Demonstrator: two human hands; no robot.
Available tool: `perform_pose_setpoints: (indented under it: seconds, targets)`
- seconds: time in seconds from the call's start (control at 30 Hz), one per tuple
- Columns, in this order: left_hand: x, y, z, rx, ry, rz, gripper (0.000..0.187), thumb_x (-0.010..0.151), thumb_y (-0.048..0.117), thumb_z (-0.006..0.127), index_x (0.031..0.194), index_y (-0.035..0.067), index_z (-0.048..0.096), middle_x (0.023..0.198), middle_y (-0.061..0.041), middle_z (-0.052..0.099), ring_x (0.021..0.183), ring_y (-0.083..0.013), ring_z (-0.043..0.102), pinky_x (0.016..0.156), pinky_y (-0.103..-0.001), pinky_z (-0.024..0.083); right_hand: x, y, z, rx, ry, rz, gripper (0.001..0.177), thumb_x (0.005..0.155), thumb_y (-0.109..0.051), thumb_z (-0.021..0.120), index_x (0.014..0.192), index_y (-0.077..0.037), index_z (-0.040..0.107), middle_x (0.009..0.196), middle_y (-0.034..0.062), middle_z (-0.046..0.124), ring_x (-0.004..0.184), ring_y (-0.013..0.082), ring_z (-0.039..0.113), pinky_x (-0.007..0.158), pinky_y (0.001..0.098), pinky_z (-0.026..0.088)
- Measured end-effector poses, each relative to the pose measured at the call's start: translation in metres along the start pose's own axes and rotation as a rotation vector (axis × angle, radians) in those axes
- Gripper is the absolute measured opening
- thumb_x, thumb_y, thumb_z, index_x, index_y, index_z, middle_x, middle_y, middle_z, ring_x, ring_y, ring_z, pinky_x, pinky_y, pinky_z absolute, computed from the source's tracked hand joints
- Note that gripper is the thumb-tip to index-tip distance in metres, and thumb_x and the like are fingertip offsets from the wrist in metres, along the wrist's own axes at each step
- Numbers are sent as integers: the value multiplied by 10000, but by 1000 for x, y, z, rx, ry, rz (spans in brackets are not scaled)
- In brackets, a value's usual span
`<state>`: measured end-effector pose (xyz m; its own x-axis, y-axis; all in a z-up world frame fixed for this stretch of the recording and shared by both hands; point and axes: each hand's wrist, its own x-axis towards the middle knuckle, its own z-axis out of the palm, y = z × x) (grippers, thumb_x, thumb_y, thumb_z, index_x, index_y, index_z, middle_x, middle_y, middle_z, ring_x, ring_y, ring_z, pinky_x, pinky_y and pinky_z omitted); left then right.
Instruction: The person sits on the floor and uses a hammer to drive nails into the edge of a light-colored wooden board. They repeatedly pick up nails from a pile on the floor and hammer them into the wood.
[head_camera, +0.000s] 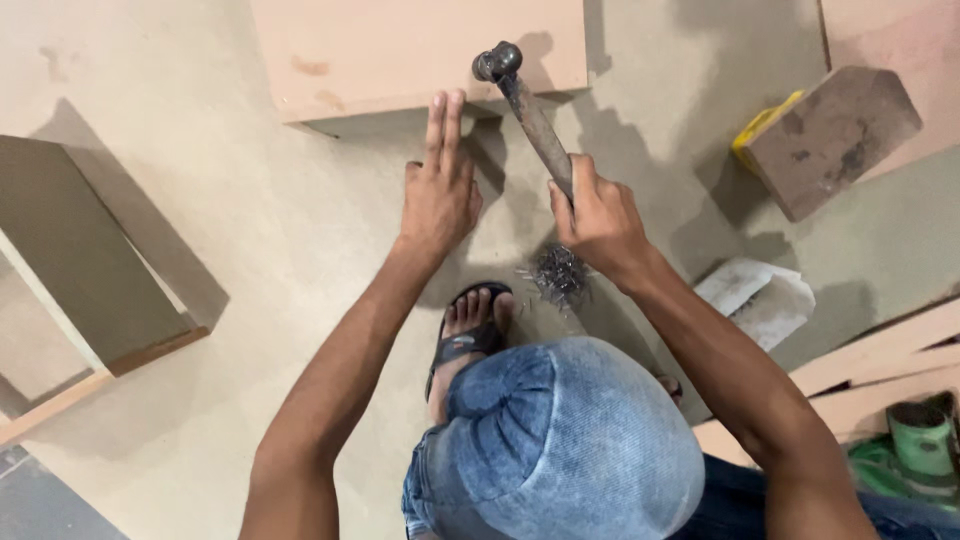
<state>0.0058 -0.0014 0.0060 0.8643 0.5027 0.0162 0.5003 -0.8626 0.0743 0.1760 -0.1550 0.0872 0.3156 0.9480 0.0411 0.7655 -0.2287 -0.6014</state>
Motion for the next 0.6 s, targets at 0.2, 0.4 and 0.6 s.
perform_pose_setpoints:
  seconds: [0.2,0.4,0.6]
  targets:
    - [-3,2,1,46,51,2,172,914,170,648,899,4,690,1733,-218,84,1602,-380,12,756,-411,588,-2,7,13,39,23,25,275,997,-55,662,1187,79,514,707,184,668,581,355,690,526,440,536]
    - [0,-1,8,45,117,12,300,896,212,643,982,-69,700,1705,-240,73,1582,-397,11,698,-411,573,-8,12,12,25,121,-67,306,1007,-39,666,1206,118,496,671,189,635,550,352,669,499,426,517]
    - [1,-2,15,13,111,11,188,918,152,645,931,-31,685,1730,-233,77,1605,-389,12,775,-395,576,-5,3,5,52,53,-53,264,1013,-31,658,1186,90,500,716,196,655,572,357,676,506,434,511]
